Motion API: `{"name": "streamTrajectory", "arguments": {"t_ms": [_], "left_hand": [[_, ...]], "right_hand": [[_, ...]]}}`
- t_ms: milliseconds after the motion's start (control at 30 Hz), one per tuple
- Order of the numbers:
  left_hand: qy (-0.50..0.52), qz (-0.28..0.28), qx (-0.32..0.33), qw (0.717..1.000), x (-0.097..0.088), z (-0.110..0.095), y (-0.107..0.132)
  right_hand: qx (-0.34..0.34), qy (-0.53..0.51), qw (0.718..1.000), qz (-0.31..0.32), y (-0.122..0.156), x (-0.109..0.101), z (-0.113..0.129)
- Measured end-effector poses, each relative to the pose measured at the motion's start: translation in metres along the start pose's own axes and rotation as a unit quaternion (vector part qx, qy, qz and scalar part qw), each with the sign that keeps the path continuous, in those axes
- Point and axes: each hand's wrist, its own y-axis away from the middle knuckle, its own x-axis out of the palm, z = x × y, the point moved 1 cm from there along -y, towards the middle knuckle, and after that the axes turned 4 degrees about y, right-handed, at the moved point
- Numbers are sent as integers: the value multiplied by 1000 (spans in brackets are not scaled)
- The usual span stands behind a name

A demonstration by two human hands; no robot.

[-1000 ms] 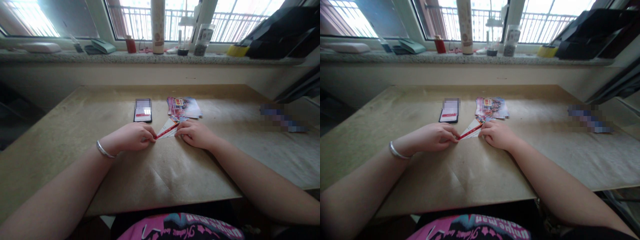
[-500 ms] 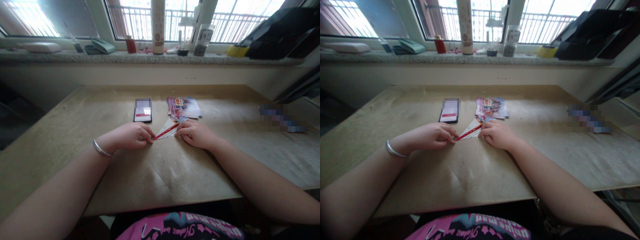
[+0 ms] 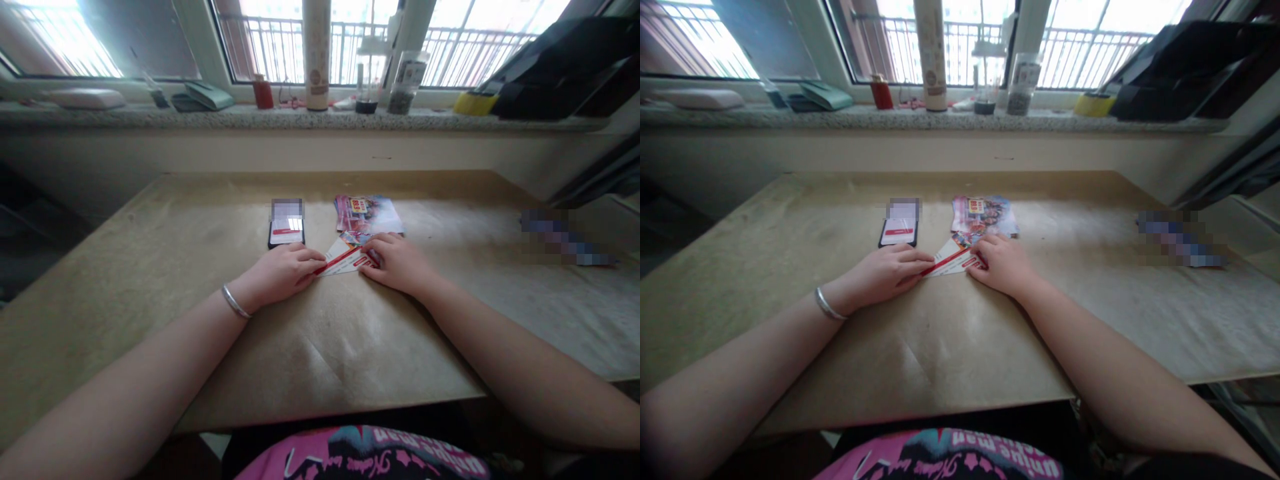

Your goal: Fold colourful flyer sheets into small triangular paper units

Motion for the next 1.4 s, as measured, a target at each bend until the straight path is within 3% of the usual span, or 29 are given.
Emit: {"name": "streamTrajectory", "arguments": {"t_ms": [167,400,633,800,933,1133,1400], "left_hand": [[7,-5,8,1000,-6,-5,-1],[52,41,58,996,-18,-10,-1],[79,39,44,995,-7,-6,-2],[25,34,14,999,4,3,3],[24,64,1,998,4,5,4],[33,61,13,998,-11,-6,1],[-95,62,3,994,-9,-23,-2]], "right_hand": [[27,-1,1000,8,1,3,-4],[-29,-85,996,9,-1,6,-4],[-53,-152,987,-10,-3,11,-6],[-30,-203,979,-4,-3,7,-6],[-2,-236,972,-8,0,0,-7],[11,-289,957,-20,3,-5,-4],[1,-336,940,-64,3,-5,-2]]}}
